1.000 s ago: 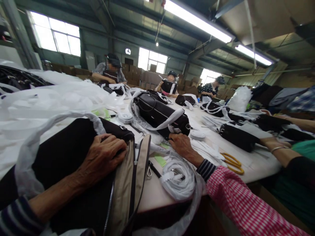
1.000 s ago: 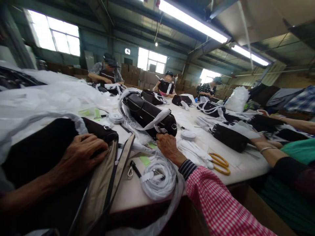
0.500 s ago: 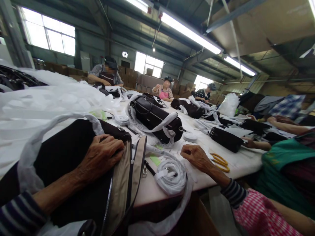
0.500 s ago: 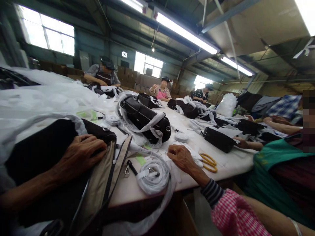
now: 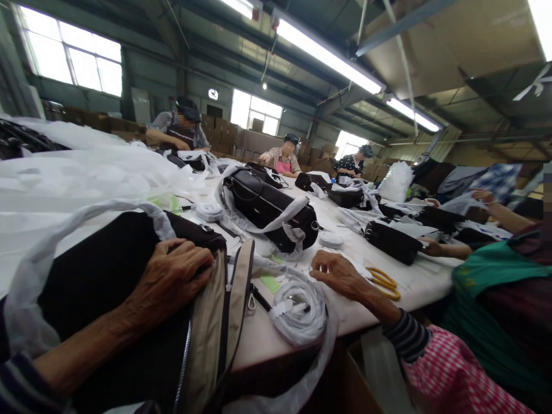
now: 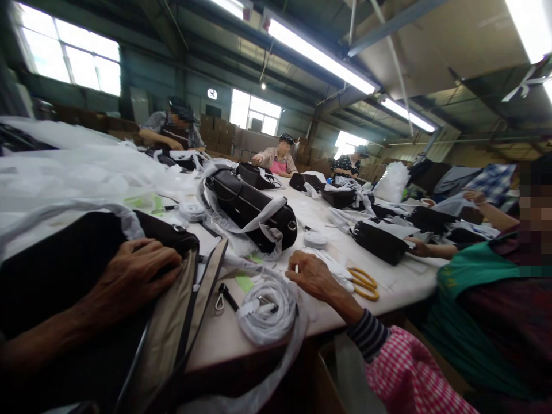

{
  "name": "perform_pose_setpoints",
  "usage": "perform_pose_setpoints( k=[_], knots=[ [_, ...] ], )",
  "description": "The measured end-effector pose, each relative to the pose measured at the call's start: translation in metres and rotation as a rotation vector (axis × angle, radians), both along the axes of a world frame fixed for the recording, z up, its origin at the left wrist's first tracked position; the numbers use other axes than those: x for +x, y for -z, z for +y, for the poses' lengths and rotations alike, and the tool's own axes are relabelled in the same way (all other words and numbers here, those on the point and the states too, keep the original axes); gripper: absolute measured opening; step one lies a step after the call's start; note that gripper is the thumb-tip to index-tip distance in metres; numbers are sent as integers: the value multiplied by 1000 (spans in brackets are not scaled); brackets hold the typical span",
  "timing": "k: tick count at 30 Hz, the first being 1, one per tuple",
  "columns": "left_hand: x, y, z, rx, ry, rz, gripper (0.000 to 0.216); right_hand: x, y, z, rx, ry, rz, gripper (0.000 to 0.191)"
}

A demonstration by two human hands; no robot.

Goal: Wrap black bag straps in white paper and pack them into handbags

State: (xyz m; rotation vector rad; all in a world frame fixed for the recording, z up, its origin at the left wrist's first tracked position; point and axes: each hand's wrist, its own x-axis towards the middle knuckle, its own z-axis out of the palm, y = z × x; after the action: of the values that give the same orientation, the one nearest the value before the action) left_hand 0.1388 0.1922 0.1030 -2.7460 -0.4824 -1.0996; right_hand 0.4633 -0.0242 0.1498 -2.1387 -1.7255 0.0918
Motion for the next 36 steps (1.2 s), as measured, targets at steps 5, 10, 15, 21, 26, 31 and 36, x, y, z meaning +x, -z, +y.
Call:
perform_pose_setpoints(
  k=[5,10,15,21,26,31,36],
  knots=[
    [-1,2,1,10,19,3,26,-3,0,11,81,35,-124,18],
    [-1,3,4,25,16,12,23,-33,-6,58,-13,58,-334,19],
    [-2,0,2,10,9,21,24,-38,7,97,-109,124,-374,21],
    [-1,-2,0,4,-9,18,26,-29,-2,71,-154,135,-363,22],
    [-1,-3,2,-9,-9,21,26,-42,-30,18,-50,5,-145,20],
    [-1,-4,0,5,-30,41,26,-85,-33,-4,-40,-176,-14,13],
    [-2,-8,-2,-25,-25,54,24,-124,-10,-2,8,-426,-114,12]
  ],
)
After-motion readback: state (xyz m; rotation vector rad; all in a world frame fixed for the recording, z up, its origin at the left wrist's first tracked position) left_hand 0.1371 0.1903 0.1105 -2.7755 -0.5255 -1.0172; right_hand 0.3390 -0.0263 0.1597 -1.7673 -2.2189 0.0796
